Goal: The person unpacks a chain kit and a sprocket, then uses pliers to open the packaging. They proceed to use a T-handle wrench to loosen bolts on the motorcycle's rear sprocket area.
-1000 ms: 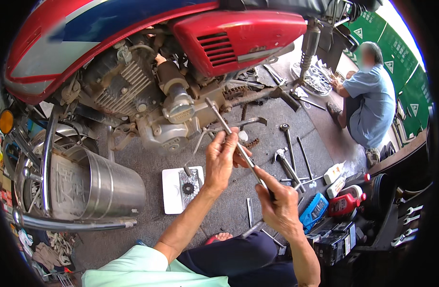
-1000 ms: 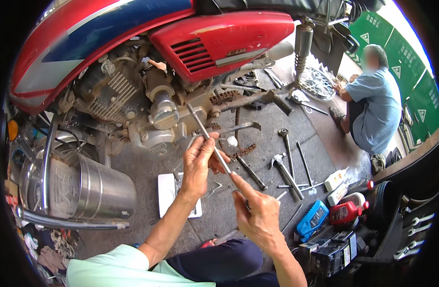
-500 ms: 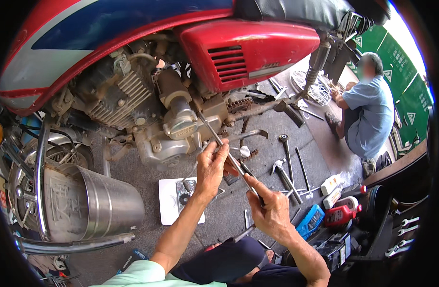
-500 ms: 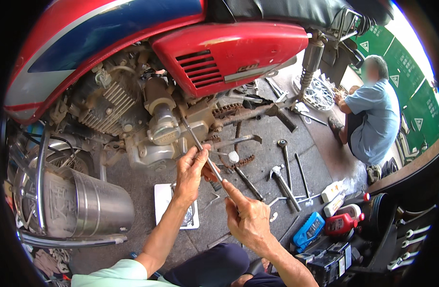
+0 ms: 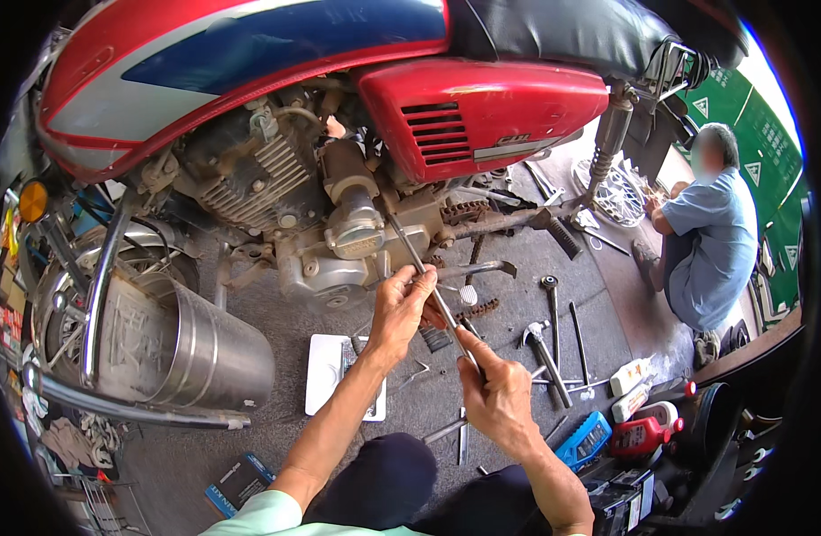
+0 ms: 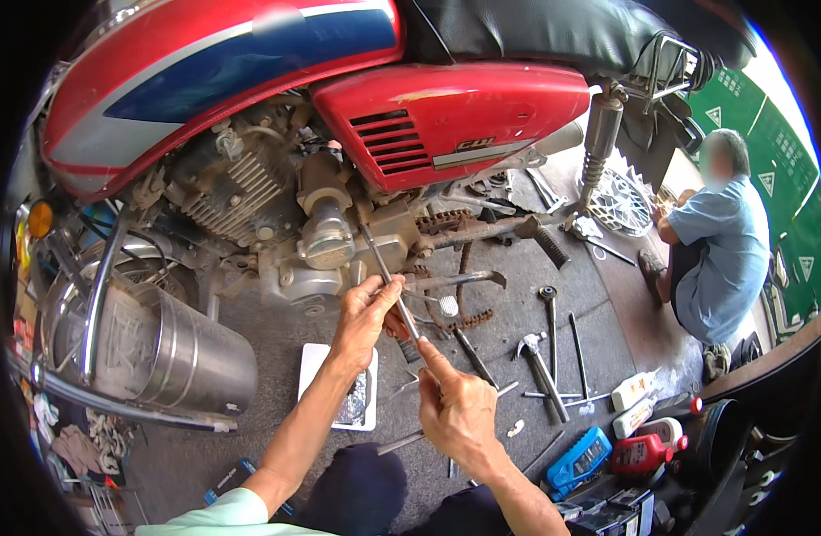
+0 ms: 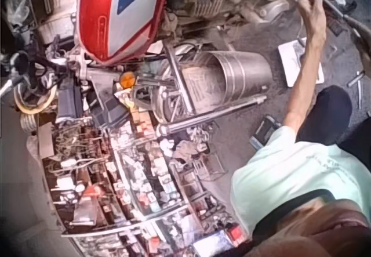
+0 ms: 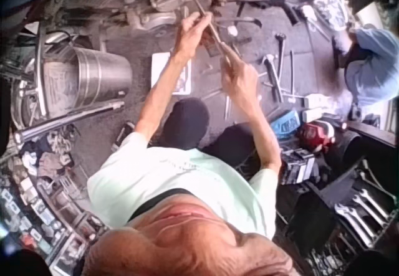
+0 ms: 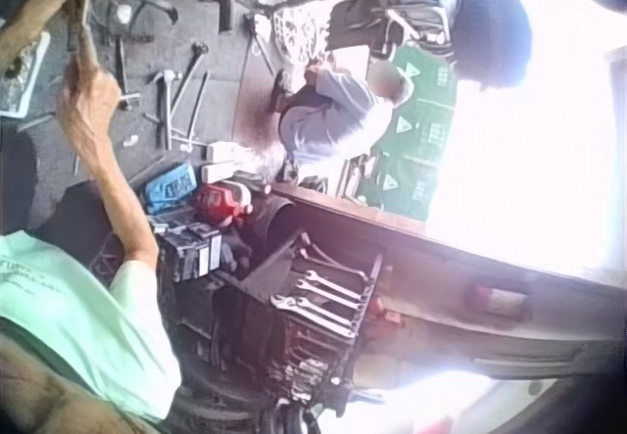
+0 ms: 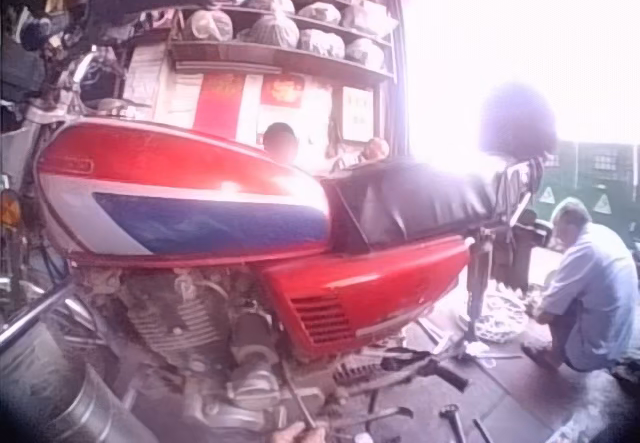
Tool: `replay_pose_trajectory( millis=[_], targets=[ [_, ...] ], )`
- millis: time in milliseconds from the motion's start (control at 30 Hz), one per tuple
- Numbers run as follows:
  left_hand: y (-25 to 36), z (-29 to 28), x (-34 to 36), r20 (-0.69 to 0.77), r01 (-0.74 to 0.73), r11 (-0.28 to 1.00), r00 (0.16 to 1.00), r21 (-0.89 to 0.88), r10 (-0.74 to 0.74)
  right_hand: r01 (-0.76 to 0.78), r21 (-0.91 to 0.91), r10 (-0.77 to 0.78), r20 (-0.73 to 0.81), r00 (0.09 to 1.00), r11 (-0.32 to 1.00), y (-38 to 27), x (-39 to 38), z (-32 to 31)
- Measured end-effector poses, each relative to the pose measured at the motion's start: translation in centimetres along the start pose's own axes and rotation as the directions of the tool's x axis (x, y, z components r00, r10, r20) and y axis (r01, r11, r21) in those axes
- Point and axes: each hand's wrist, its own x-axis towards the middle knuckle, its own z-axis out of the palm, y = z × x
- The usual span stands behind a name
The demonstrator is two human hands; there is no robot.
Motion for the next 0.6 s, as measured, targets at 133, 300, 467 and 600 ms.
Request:
replay_pose_trajectory(
  millis=[133, 300, 467, 600],
  targets=[
    [-0.3, 0.3, 0.2, -0.042, -0.012, 0.999, 0.999, 0.045, 0.014, -0.151, 0.208, 0.142, 0.059, 0.988, 0.966, 1.9, 0.3, 0.6],
    [-0.1, 0.7, 0.5, -0.065, 0.002, 0.997, 0.998, 0.081, 0.004, -0.113, 0.107, 0.109, 0.037, 0.993, 0.988, -0.4, 1.0, -1.3],
    [1.9, -1.6, 0.6, -0.027, 0.060, 0.985, 0.998, 0.162, -0.056, -0.083, 0.045, 0.081, 0.052, 0.995, 0.996, -2.6, 1.2, -0.1],
    [2.8, -1.3, -1.6, 0.045, 0.111, 0.925, 0.990, 0.364, -0.137, 0.012, -0.009, -0.012, 0.050, 0.999, 1.000, -2.0, 0.2, 0.9]
  ],
)
